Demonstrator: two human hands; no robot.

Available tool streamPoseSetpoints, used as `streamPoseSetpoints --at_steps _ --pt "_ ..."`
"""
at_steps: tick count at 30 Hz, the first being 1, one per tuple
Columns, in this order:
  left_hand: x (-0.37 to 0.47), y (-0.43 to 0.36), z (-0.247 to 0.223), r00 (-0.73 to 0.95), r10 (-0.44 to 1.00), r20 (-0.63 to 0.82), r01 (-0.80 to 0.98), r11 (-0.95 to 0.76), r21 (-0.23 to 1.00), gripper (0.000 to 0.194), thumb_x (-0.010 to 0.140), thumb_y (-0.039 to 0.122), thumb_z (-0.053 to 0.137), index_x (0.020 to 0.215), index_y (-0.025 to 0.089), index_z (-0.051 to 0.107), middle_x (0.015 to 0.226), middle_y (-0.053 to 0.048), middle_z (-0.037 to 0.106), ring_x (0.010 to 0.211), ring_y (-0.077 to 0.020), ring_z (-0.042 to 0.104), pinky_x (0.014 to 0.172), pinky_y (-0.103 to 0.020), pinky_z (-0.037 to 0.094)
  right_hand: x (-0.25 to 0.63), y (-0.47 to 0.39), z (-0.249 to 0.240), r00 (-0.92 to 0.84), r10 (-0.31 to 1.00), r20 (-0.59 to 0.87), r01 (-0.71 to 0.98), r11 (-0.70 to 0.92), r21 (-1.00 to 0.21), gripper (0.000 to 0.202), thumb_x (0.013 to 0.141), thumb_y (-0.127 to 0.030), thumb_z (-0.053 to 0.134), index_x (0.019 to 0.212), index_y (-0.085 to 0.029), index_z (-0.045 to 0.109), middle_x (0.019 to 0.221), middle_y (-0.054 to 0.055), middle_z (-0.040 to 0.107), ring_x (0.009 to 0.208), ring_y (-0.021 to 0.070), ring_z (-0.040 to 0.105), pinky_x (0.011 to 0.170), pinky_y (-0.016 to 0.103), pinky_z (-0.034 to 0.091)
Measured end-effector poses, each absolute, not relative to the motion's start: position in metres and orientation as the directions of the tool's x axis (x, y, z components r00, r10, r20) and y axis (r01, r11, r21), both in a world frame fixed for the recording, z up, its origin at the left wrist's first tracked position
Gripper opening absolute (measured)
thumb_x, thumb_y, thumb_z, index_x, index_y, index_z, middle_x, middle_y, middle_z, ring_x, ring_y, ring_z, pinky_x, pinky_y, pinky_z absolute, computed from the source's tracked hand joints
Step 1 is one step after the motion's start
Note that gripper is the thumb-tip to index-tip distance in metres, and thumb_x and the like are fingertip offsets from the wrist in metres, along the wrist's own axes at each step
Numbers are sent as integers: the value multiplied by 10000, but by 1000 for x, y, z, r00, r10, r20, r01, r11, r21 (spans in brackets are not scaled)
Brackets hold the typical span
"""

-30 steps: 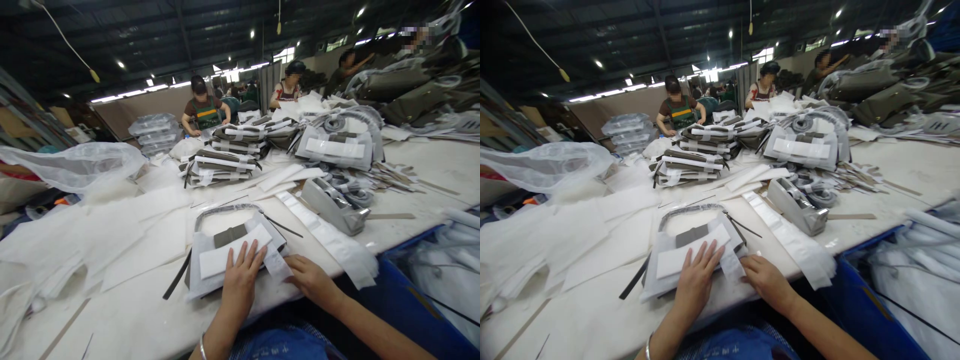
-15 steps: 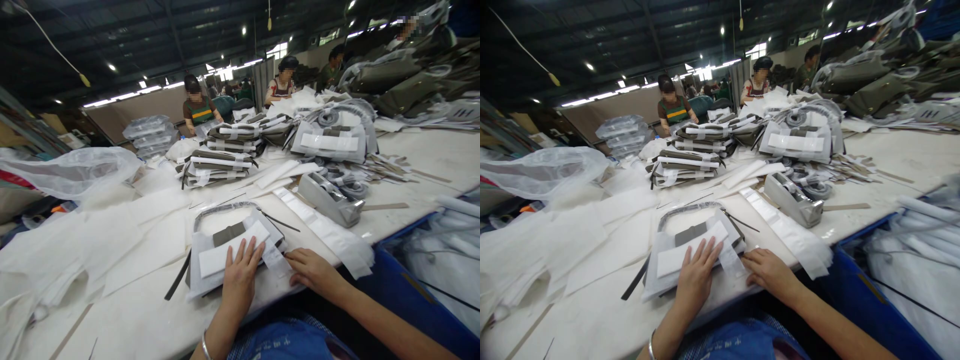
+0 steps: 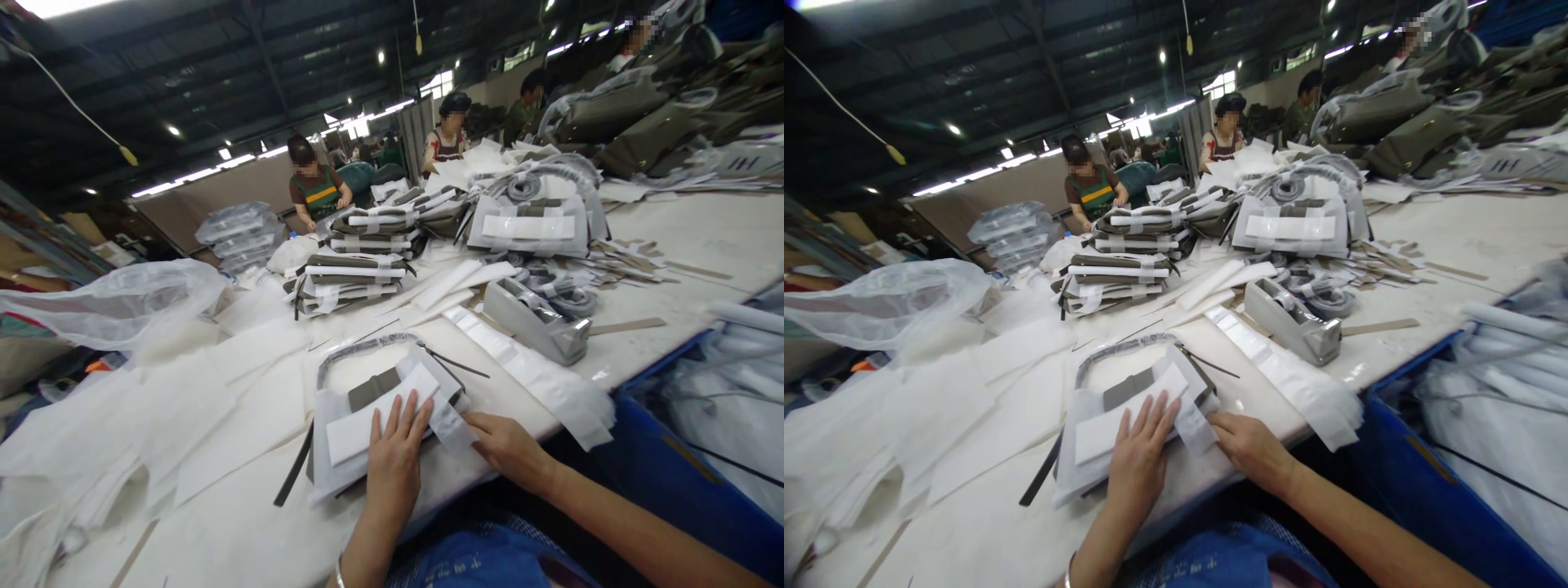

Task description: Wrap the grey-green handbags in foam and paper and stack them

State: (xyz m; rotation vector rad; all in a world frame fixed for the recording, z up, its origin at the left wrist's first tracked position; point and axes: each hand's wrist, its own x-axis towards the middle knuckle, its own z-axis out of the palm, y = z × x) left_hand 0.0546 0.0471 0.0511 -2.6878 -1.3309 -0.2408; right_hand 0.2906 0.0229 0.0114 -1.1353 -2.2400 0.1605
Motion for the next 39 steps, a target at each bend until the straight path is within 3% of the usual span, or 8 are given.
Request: streamPoseSetpoints --at_steps 2,7,9,12,16,21,29,39 --pt "55 47 50 590 782 200 803 -595 -42 913 762 -70 372 1551 330 147 1615 36 181 1467 -272 278 1138 -611 335 289 21 11 -402 770 496 662 618 -423 344 977 -144 382 1183 -213 649 1097 90 723 973 188 693 840 287 574" --pt "55 45 51 576 791 204 812 -583 -32 944 745 -72 381 1546 361 134 1621 63 142 1477 -268 254 1138 -600 344 288 11 3 -340 761 553 650 615 -446 298 922 -87 400 907 -218 667 811 48 718 732 196 684 673 304 589" --pt "56 45 52 569 796 205 817 -576 -28 942 748 -71 381 1546 363 132 1619 62 150 1475 -267 260 1133 -595 354 289 6 -1 -298 775 557 627 599 -498 287 929 -95 417 1009 -232 656 861 49 723 784 197 700 698 297 599" --pt "56 46 52 571 794 209 814 -580 -23 936 750 -70 383 1546 354 133 1615 50 173 1464 -277 286 1123 -604 362 293 4 -5 -271 823 499 621 546 -563 424 932 -78 417 1287 -262 558 1119 81 705 1021 195 692 872 295 592" --pt "56 47 50 572 796 198 812 -583 -2 931 764 -70 367 1547 362 110 1618 59 148 1465 -279 282 1122 -622 353 298 13 -5 -329 802 498 663 572 -484 508 899 -19 383 1320 -247 553 1242 91 651 1166 197 625 1004 330 538" --pt "55 47 50 562 807 181 816 -577 38 938 770 -68 354 1547 386 89 1621 84 121 1479 -261 249 1145 -617 324 297 27 5 -400 730 554 730 619 -290 268 934 -125 456 1032 -214 689 1003 78 718 887 225 683 805 374 600" --pt "55 48 48 558 806 198 817 -575 40 925 783 -66 358 1548 383 93 1625 71 119 1479 -278 244 1136 -625 326 301 21 9 -388 752 533 686 621 -378 317 936 -94 439 1087 -219 688 1030 49 753 911 154 725 807 232 595" --pt "53 49 44 567 798 206 811 -584 32 889 817 -31 373 1542 403 97 1627 80 126 1478 -274 247 1131 -620 327 308 -26 19 -500 625 599 633 736 -240 222 944 -131 509 1035 -212 695 940 29 777 790 131 736 724 193 596"
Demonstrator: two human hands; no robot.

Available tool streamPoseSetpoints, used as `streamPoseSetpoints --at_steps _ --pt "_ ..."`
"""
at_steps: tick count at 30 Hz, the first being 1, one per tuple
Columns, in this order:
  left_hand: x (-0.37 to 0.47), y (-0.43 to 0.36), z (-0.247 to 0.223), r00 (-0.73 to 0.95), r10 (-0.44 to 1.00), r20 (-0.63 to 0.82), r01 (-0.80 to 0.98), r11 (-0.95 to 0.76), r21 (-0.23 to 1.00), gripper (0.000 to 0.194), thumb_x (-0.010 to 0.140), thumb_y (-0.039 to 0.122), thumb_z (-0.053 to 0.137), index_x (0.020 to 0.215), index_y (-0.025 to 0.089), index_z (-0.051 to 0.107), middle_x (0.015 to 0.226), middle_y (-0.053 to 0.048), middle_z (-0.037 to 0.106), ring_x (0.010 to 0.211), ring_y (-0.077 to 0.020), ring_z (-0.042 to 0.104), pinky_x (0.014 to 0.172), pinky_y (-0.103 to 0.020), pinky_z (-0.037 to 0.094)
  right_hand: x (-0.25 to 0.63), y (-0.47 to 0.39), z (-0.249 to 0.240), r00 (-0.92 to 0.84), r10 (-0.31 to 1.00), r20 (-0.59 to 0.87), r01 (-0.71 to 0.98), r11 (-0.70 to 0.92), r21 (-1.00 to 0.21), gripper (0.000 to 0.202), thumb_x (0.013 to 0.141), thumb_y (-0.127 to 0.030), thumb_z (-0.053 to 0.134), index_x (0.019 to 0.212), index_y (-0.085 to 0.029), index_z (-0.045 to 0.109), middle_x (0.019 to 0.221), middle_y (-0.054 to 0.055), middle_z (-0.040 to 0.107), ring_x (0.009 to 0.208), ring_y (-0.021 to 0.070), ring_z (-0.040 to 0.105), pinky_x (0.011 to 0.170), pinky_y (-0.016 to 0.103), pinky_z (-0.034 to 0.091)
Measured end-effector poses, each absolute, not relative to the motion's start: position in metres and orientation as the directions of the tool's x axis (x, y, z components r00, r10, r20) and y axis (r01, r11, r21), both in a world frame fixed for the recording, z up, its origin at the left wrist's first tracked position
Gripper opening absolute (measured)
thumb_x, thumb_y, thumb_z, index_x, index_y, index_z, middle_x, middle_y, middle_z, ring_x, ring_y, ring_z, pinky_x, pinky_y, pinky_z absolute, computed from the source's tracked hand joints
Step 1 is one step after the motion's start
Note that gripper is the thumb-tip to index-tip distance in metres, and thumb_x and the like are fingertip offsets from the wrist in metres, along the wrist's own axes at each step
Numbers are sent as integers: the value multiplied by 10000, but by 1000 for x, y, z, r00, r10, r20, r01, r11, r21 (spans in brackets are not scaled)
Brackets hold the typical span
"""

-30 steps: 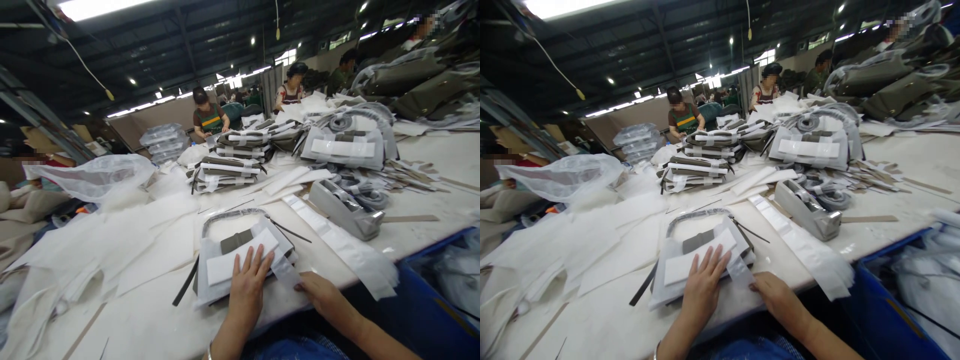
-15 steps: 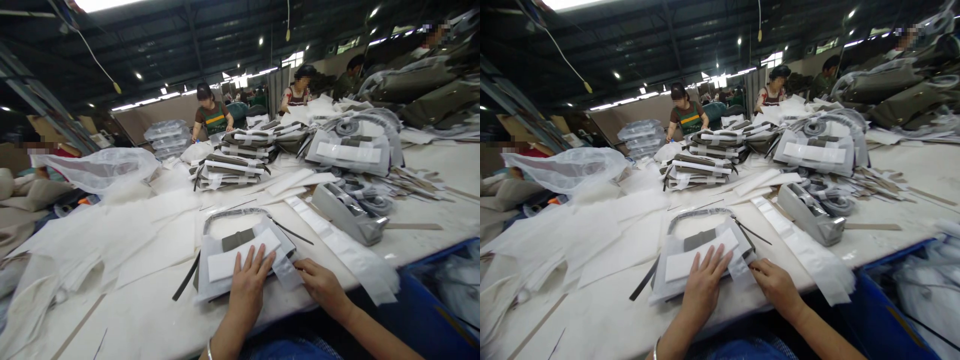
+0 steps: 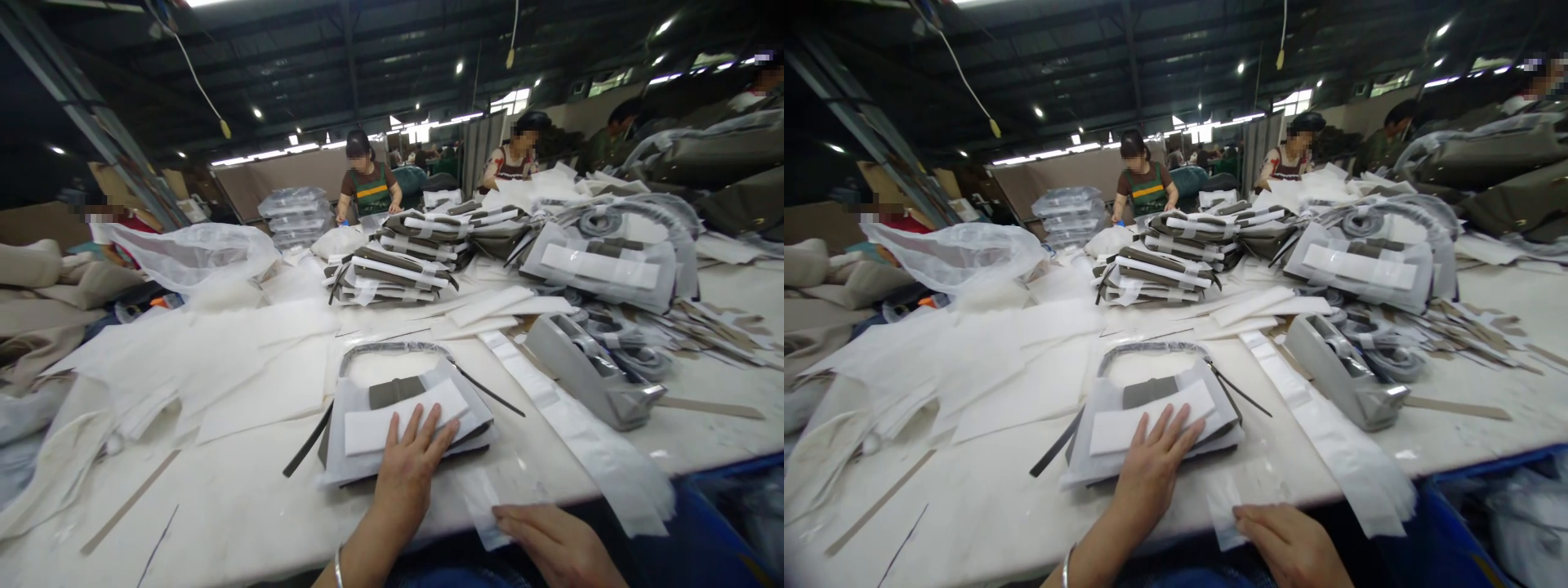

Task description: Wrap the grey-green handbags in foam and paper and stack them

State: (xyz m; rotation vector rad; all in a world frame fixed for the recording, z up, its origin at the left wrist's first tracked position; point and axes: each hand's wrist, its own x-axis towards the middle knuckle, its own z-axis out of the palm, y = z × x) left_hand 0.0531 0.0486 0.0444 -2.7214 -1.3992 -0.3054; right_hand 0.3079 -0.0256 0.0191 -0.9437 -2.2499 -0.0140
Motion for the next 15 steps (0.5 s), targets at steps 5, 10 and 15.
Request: streamPoseSetpoints --at_steps 5,10,15 --pt "52 50 38 576 782 238 806 -593 -4 847 845 -13 386 1536 406 132 1619 67 199 1459 -274 292 1127 -599 337 309 0 67 -490 625 609 618 741 -263 201 953 -199 544 1110 -205 669 935 44 768 774 141 718 697 215 590" --pt "52 51 35 585 757 291 801 -596 -60 756 898 39 403 1530 392 187 1610 52 250 1436 -276 334 1121 -573 350 275 93 100 -500 655 567 633 723 -278 329 961 -164 496 1257 -223 629 1190 82 714 1094 191 665 947 325 556" --pt "52 53 30 584 719 378 797 -596 -98 558 986 180 401 1500 379 314 1582 53 325 1401 -263 387 1115 -532 360 238 172 88 -714 690 120 664 721 -197 393 972 -246 503 1348 -151 571 1384 119 597 1354 282 476 1126 512 388"
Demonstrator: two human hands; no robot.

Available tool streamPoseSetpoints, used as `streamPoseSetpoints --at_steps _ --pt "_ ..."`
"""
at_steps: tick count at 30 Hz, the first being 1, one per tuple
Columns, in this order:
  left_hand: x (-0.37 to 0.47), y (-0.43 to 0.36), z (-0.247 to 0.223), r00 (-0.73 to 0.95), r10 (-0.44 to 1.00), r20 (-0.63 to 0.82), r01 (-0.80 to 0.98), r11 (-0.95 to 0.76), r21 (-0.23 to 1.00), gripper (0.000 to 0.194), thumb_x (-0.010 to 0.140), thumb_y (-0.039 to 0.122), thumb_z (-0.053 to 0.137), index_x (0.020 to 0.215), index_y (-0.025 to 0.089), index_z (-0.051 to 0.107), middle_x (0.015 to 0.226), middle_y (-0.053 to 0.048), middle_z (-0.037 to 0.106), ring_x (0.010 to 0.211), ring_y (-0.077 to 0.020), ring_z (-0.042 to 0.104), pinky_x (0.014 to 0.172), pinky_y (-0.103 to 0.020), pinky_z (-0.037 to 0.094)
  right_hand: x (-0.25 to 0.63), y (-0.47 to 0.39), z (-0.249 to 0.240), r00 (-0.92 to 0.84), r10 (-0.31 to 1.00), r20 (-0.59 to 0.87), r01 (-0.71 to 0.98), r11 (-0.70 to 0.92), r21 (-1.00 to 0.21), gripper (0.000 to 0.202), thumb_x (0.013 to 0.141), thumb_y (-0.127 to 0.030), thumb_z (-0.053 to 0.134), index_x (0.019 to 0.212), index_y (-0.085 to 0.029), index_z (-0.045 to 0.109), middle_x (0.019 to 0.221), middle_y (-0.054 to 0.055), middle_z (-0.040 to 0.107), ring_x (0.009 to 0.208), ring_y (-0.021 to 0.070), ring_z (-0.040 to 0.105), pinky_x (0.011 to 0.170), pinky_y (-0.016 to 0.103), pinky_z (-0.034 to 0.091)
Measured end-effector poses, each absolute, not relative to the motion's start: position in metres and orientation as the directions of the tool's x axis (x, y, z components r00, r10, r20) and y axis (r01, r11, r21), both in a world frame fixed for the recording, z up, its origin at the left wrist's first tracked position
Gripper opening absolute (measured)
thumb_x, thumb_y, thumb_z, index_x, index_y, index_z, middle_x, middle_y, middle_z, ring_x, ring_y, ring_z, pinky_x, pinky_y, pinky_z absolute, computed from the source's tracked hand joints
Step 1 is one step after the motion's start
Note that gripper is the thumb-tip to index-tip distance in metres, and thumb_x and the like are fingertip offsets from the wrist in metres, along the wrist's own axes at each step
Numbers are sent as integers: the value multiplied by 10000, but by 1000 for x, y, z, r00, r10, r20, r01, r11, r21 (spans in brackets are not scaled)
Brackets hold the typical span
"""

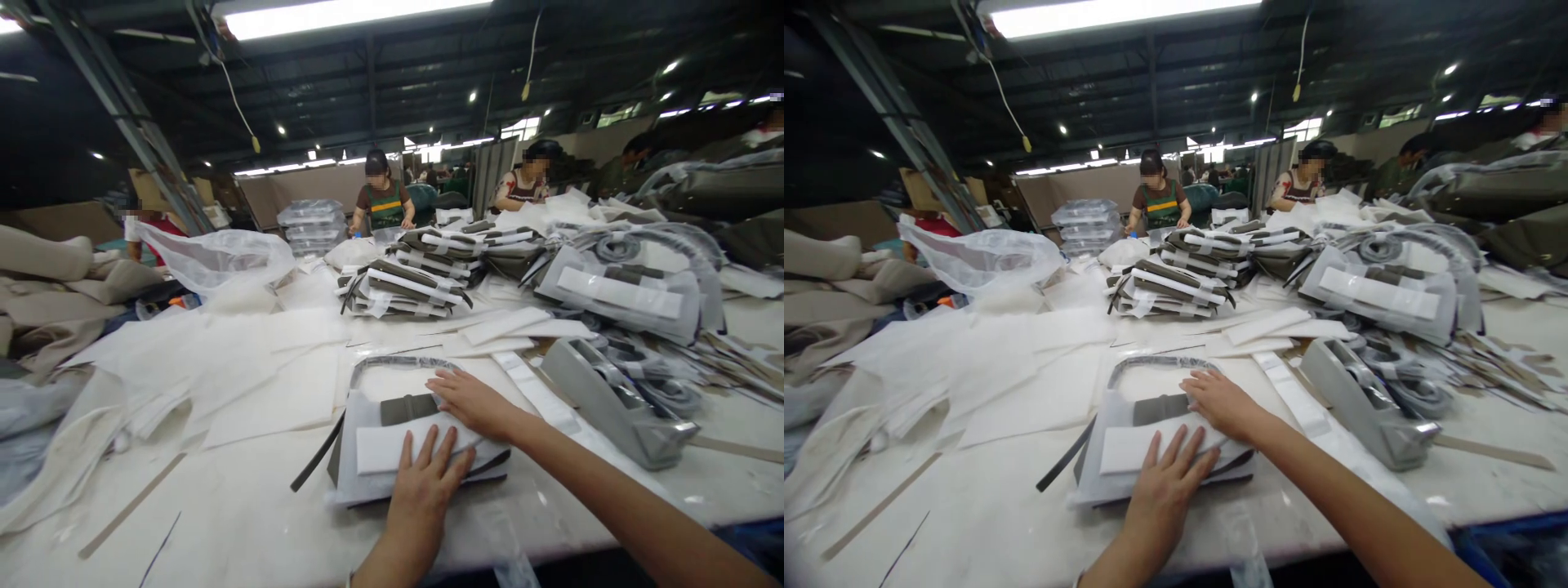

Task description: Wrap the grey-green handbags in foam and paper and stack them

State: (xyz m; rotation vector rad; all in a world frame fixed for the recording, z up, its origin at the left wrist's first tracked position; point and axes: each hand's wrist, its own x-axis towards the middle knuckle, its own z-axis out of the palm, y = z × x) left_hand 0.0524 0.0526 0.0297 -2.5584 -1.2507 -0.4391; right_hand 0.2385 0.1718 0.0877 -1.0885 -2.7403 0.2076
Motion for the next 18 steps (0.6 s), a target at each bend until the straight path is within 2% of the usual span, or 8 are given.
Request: streamPoseSetpoints --at_steps 2,4,7,9,14,18 --pt "52 55 27 571 690 445 798 -594 -101 462 1011 304 419 1464 389 390 1554 69 381 1376 -249 420 1138 -505 331 234 180 79 -727 686 20 674 719 -171 375 999 -269 453 1324 -141 589 1354 128 619 1321 281 512 1113 537 380" --pt "52 56 25 563 658 500 793 -599 -105 423 1008 390 437 1431 392 444 1526 80 428 1356 -234 443 1174 -486 270 232 178 73 -714 700 8 691 706 -157 355 1009 -266 419 1261 -141 636 1293 141 658 1270 295 558 1078 568 391" --pt "53 57 26 561 634 532 790 -602 -116 401 1007 410 441 1405 389 481 1519 92 434 1349 -217 444 1212 -470 175 230 171 69 -681 732 14 725 677 -131 313 995 -246 440 1094 -139 717 1188 157 708 1243 337 569 1064 626 355" --pt "53 56 27 553 635 539 797 -591 -123 393 1011 407 432 1400 395 483 1530 109 410 1356 -205 430 1216 -463 154 228 169 67 -671 741 25 733 668 -131 292 984 -231 462 1020 -138 736 1140 156 726 1210 333 592 1074 627 340" --pt "51 55 27 610 631 478 761 -634 -134 403 1022 388 389 1416 361 472 1541 115 381 1362 -232 416 1187 -492 215 240 167 60 -678 733 58 712 674 -197 337 1012 -266 408 1182 -195 691 1270 97 679 1283 267 554 1118 572 354" --pt "49 56 28 629 642 439 745 -659 -104 428 1033 380 361 1459 364 397 1543 135 364 1372 -213 405 1180 -481 241 261 148 58 -633 763 128 687 631 -360 367 1017 -362 406 1197 -232 699 1277 76 676 1287 259 555 1132 551 375"
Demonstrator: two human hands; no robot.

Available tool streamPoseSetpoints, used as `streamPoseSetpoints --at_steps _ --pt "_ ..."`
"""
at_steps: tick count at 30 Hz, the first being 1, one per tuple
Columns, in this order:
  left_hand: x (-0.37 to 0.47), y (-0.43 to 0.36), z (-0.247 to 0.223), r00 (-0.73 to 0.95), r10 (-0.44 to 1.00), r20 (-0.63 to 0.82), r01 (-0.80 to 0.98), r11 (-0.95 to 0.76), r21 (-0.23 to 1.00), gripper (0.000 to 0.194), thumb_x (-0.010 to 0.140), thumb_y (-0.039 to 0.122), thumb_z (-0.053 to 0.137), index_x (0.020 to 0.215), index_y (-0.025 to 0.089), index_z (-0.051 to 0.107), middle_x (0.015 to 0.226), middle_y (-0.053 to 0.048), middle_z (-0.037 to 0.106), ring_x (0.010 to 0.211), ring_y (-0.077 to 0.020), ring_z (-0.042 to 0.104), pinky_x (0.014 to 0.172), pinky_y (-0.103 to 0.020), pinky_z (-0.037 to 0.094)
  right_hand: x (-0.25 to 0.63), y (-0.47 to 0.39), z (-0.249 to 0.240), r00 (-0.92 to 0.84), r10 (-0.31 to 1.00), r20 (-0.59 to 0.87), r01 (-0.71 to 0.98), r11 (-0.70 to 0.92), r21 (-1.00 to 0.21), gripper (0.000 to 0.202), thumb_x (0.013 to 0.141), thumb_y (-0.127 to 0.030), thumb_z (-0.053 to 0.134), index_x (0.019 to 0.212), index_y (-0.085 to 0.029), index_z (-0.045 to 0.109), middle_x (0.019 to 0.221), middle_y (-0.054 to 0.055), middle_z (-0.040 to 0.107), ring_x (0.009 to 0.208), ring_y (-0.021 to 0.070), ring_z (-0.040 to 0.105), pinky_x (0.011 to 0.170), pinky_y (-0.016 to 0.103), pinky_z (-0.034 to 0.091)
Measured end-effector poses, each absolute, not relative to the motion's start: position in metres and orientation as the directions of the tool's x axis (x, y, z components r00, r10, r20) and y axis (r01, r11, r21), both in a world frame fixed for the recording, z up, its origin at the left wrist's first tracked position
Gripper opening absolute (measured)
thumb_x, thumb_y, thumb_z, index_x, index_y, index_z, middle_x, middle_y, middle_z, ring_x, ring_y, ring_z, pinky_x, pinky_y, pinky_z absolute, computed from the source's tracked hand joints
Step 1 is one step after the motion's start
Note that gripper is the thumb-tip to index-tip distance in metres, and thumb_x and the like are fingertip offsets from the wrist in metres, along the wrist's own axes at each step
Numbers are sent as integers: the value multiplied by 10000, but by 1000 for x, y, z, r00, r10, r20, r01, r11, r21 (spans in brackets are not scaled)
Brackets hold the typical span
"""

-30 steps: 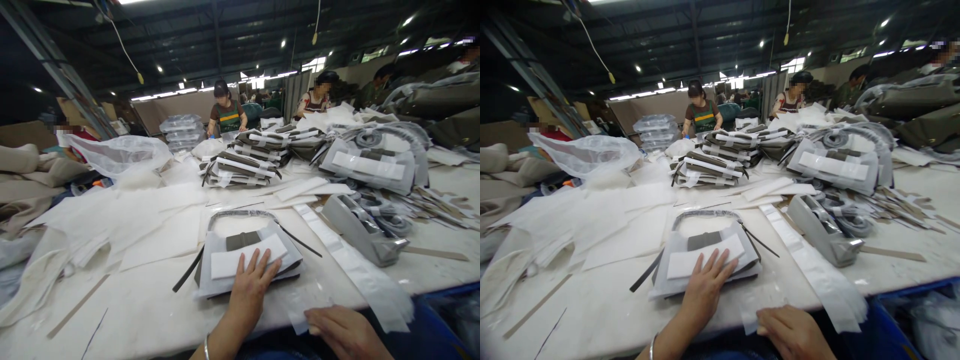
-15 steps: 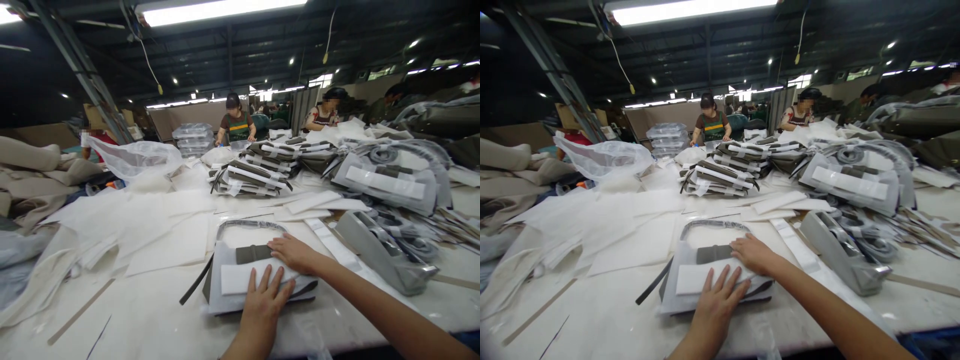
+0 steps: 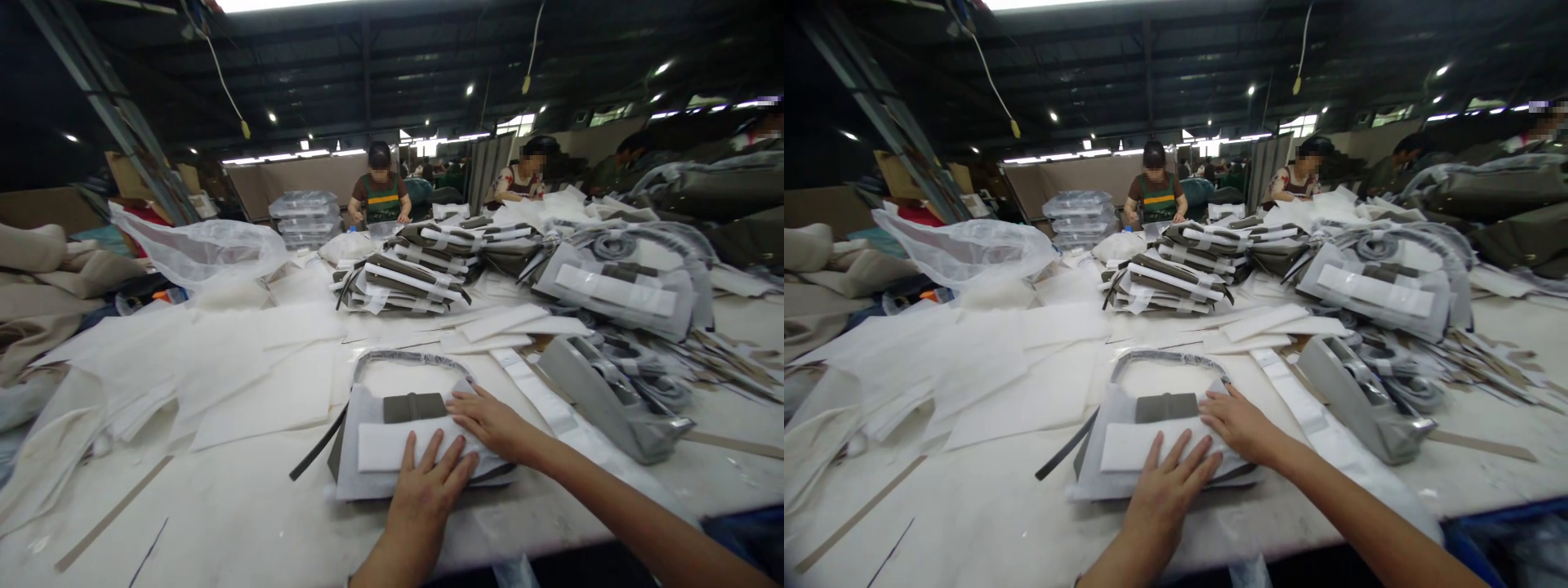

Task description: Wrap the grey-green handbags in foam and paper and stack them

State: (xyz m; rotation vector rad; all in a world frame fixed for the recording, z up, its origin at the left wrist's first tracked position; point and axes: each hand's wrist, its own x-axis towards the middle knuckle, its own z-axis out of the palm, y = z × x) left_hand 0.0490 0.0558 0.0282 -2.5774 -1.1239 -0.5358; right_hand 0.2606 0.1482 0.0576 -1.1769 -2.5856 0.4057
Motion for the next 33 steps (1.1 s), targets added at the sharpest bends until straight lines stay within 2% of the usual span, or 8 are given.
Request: streamPoseSetpoints --at_steps 3,5,11,15,20,26,30,33 --pt "49 54 33 629 674 388 745 -665 -54 483 1035 332 356 1511 355 280 1549 123 354 1374 -219 406 1165 -494 284 277 120 63 -613 770 177 632 612 -476 365 1012 -396 433 1262 -262 662 1317 43 654 1297 213 548 1107 429 450" --pt "49 52 35 630 703 330 749 -662 -19 539 1023 225 345 1530 353 212 1564 115 325 1395 -233 383 1151 -529 308 290 96 66 -616 752 235 605 642 -471 366 1004 -370 471 1333 -275 602 1353 32 630 1314 187 530 1114 386 449" --pt "49 49 36 620 753 221 768 -640 24 737 921 5 316 1529 394 163 1596 142 222 1456 -230 286 1149 -592 306 327 22 48 -542 628 559 667 725 -168 493 919 -195 631 1398 -248 526 1334 55 643 1293 195 547 1167 421 389" --pt "49 50 38 623 752 216 766 -642 26 780 887 -10 349 1530 392 166 1599 131 232 1461 -232 279 1154 -588 302 318 16 52 -443 608 659 706 689 -162 503 915 -101 596 1384 -273 536 1232 36 705 1201 170 616 1117 388 456" --pt "49 48 42 628 750 208 764 -644 16 761 890 3 351 1535 369 181 1602 114 238 1464 -233 271 1156 -592 288 291 48 62 -524 623 581 680 717 -155 447 946 -210 571 1391 -211 535 1339 84 637 1297 232 546 1128 458 446" --pt "48 49 47 660 731 173 735 -676 52 801 824 -5 395 1536 324 230 1601 73 286 1464 -241 266 1207 -570 164 292 58 32 -514 591 622 633 750 -189 404 956 -114 496 1322 -246 606 1261 51 689 1246 195 591 1085 397 495" --pt "51 54 60 706 703 87 696 -711 98 811 798 63 475 1551 214 215 1574 -21 362 1427 -287 328 1209 -511 191 294 55 28 -502 588 634 634 749 -193 383 961 -116 492 1300 -238 622 1240 48 701 1225 192 607 1081 397 498" --pt "54 54 64 703 706 82 702 -708 79 784 824 126 502 1550 197 215 1601 -52 303 1456 -287 274 1206 -523 194 292 55 26 -485 596 641 639 741 -206 395 961 -115 485 1311 -242 616 1240 50 700 1235 190 600 1085 398 494"
